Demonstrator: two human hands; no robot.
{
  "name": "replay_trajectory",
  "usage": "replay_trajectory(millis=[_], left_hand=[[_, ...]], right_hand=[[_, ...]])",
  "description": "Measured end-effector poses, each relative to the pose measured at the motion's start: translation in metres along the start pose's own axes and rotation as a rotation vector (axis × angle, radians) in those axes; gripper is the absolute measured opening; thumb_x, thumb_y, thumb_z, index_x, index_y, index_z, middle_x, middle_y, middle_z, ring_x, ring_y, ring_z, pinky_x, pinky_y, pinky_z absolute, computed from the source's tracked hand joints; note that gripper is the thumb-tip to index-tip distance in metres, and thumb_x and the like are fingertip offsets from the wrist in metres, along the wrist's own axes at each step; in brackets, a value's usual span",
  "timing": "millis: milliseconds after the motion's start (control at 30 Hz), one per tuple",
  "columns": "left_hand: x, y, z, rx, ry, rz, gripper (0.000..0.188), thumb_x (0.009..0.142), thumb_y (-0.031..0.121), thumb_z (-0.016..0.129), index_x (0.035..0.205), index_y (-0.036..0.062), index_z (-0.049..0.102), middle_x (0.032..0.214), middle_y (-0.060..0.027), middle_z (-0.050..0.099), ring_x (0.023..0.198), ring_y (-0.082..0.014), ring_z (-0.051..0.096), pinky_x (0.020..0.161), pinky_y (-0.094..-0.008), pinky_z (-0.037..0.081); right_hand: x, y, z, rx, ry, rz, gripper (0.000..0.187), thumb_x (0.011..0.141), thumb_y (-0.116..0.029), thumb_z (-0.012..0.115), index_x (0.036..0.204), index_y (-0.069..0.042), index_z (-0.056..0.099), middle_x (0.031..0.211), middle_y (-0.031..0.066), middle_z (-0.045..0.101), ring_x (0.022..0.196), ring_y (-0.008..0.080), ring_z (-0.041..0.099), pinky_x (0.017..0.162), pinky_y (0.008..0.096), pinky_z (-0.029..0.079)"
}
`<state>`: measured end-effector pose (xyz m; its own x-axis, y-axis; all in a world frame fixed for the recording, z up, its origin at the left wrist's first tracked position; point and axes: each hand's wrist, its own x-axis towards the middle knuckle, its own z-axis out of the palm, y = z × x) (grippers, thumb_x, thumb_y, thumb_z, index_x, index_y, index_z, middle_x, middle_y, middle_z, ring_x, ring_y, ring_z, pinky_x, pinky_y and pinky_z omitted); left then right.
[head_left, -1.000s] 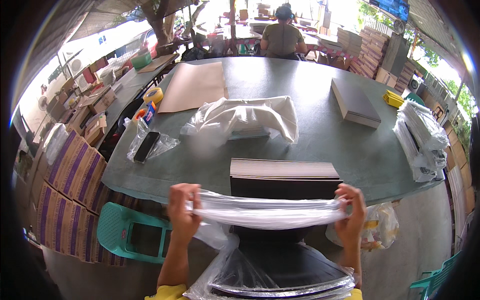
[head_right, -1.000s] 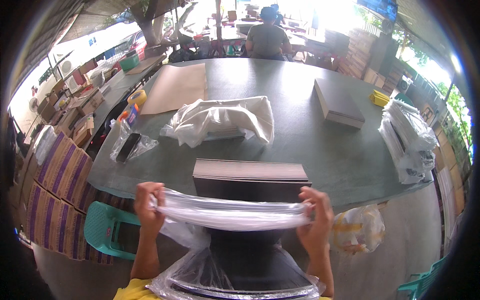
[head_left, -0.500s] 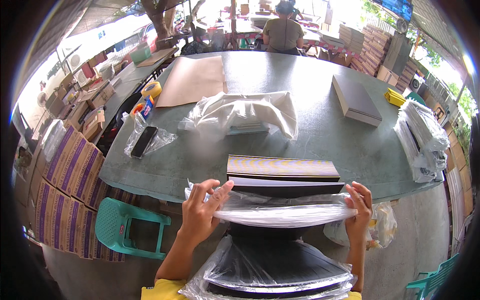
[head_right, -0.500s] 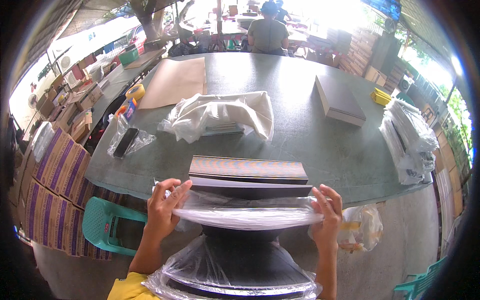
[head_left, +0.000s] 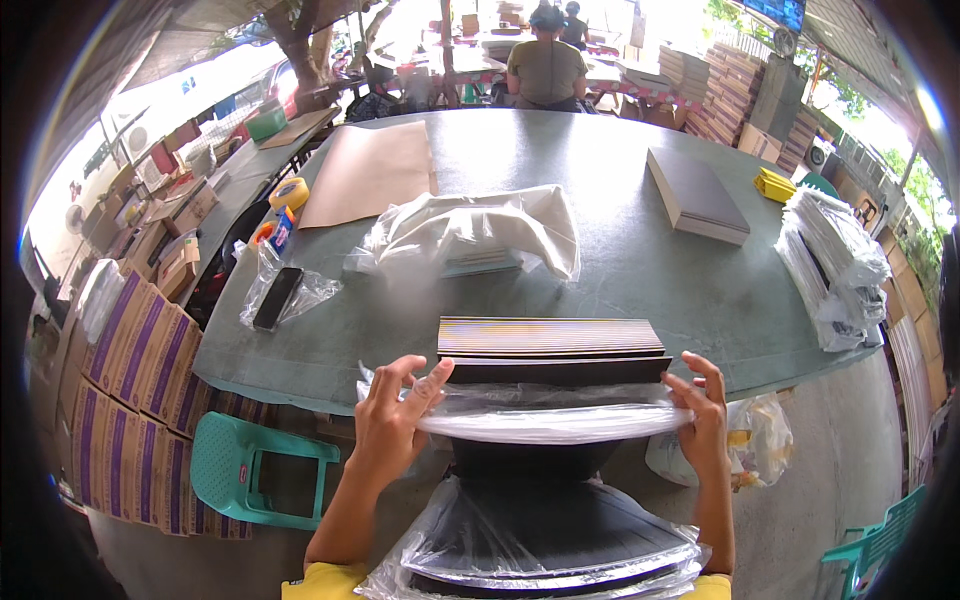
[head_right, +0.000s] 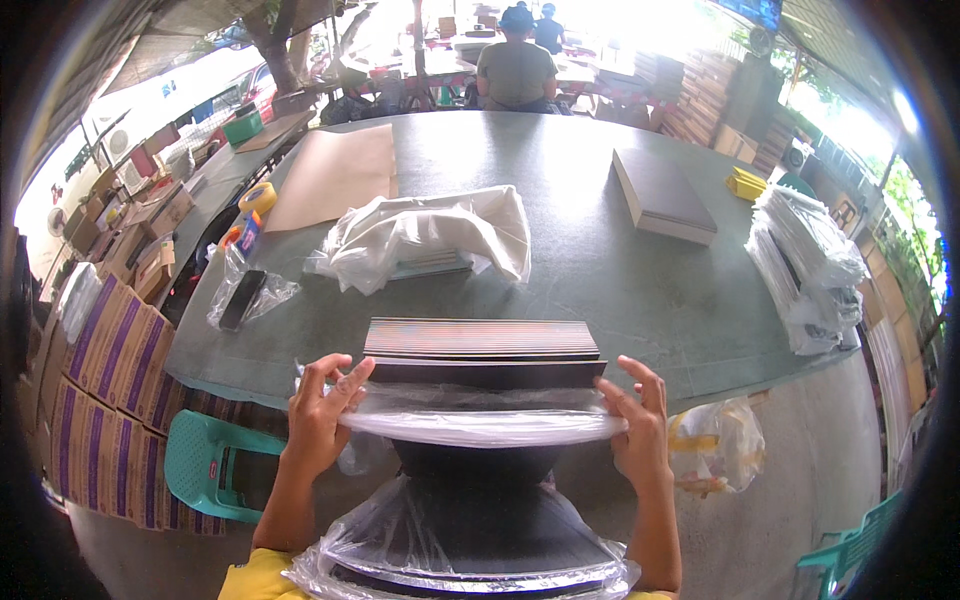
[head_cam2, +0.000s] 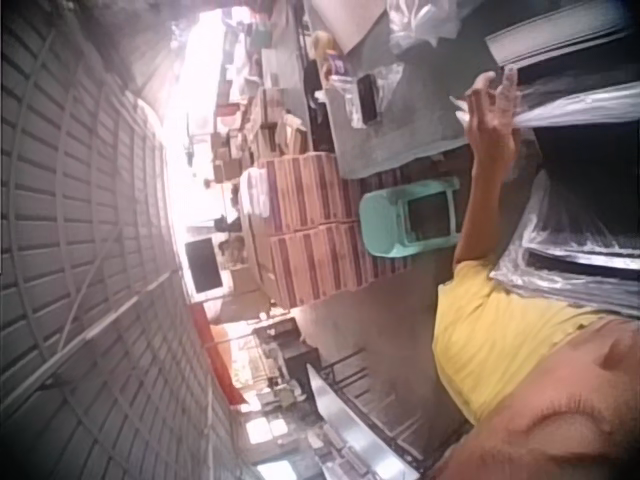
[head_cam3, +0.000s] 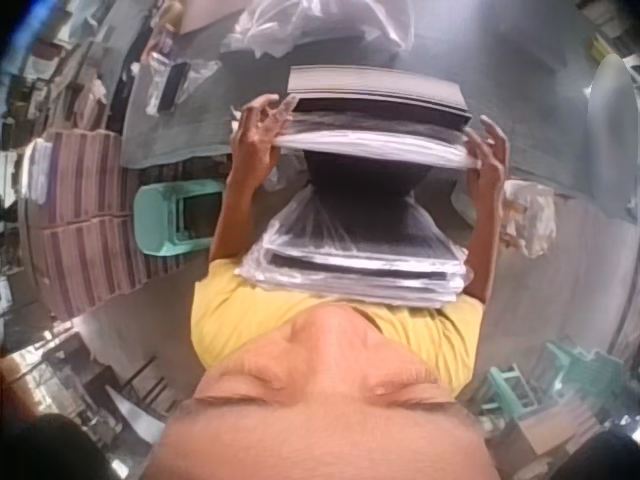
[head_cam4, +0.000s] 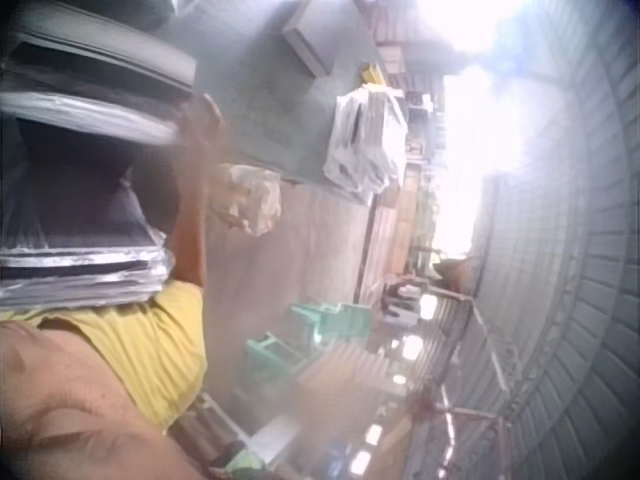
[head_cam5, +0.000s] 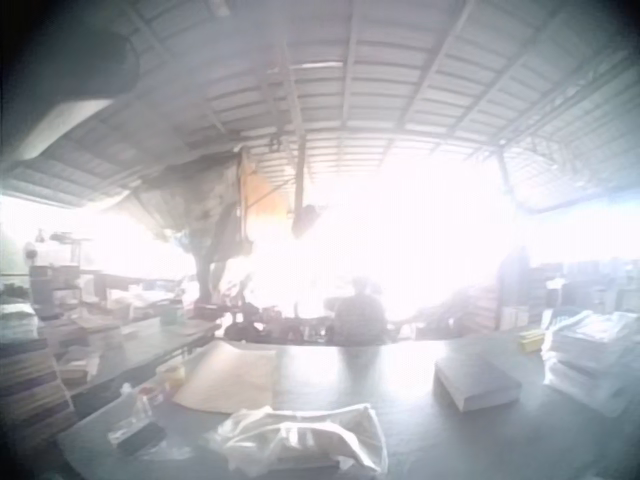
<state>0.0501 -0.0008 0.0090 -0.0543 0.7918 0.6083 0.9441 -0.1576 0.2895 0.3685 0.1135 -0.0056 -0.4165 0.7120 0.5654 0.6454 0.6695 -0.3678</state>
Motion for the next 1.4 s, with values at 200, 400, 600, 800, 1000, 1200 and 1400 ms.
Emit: replay_trajectory(millis=[200, 400, 600, 800, 1000, 1200, 1400], left_hand=[[0.000, 0.002, -0.006, -0.220, 0.104, 0.081, 0.027, 0.062, -0.005, 0.056, 0.087, 0.0047, 0.062, 0.078, -0.0076, 0.053, 0.065, -0.0186, 0.053, 0.054, -0.0274, 0.043], [0.008, 0.000, -0.015, -0.544, -0.004, -0.065, 0.018, 0.058, -0.006, 0.059, 0.074, 0.0028, 0.062, 0.065, -0.0058, 0.055, 0.056, -0.0141, 0.051, 0.050, -0.0245, 0.040], [-0.022, -0.032, -0.005, -1.667, -0.376, -0.473, 0.028, 0.047, -0.006, 0.067, 0.073, -0.0077, 0.058, 0.065, -0.0122, 0.059, 0.059, -0.0129, 0.055, 0.051, -0.0220, 0.040], [-0.101, -0.060, 0.053, -1.268, -0.926, -0.971, 0.018, 0.061, 0.003, 0.055, 0.077, -0.0034, 0.058, 0.070, -0.0082, 0.056, 0.065, -0.0110, 0.053, 0.057, -0.0199, 0.040], [-0.149, -0.056, 0.123, -1.116, -0.949, -1.080, 0.016, 0.078, 0.017, 0.055, 0.084, 0.0029, 0.055, 0.076, -0.0045, 0.055, 0.066, -0.0093, 0.052, 0.060, -0.0215, 0.042], [-0.154, -0.049, 0.126, -0.861, -0.819, -1.213, 0.022, 0.072, 0.015, 0.063, 0.087, 0.0007, 0.056, 0.075, -0.0048, 0.056, 0.067, -0.0139, 0.052, 0.062, -0.0276, 0.042], [-0.133, -0.073, 0.098, -0.557, -0.836, -0.754, 0.017, 0.070, 0.010, 0.062, 0.083, -0.0010, 0.058, 0.077, -0.0069, 0.059, 0.070, -0.0143, 0.055, 0.064, -0.0274, 0.044]], right_hand=[[-0.005, 0.002, -0.006, 0.252, 0.213, 0.022, 0.028, 0.061, 0.010, 0.055, 0.084, -0.004, 0.062, 0.091, 0.0100, 0.056, 0.080, 0.0219, 0.055, 0.066, 0.0277, 0.044], [0.004, 0.000, -0.010, 0.614, 0.144, 0.176, 0.015, 0.064, 0.009, 0.059, 0.076, 0.000, 0.059, 0.077, 0.0086, 0.058, 0.069, 0.0149, 0.057, 0.062, 0.0235, 0.045], [-0.030, 0.040, -0.003, 1.815, -0.363, 0.527, 0.028, 0.065, -0.010, 0.069, 0.085, 0.004, 0.055, 0.079, 0.0094, 0.059, 0.070, 0.0137, 0.057, 0.063, 0.0231, 0.046], [-0.138, 0.087, 0.094, 1.543, -0.815, 1.030, 0.028, 0.062, -0.010, 0.061, 0.087, 0.000, 0.052, 0.077, 0.0047, 0.055, 0.067, 0.0102, 0.052, 0.061, 0.0217, 0.042], [-0.269, 0.134, 0.219, 0.288, -0.596, 0.667, 0.020, 0.061, -0.014, 0.055, 0.072, 0.001, 0.059, 0.070, 0.0164, 0.058, 0.064, 0.0271, 0.057, 0.059, 0.0357, 0.045], [-0.206, 0.068, 0.193, 0.169, -0.505, 1.061, 0.019, 0.066, -0.020, 0.054, 0.079, -0.009, 0.064, 0.078, 0.0162, 0.060, 0.075, 0.0321, 0.058, 0.069, 0.0407, 0.045], [-0.141, 0.053, 0.110, 0.333, -0.325, 0.747, 0.015, 0.070, -0.009, 0.050, 0.080, -0.003, 0.060, 0.078, 0.0150, 0.060, 0.074, 0.0259, 0.059, 0.067, 0.0335, 0.046]])
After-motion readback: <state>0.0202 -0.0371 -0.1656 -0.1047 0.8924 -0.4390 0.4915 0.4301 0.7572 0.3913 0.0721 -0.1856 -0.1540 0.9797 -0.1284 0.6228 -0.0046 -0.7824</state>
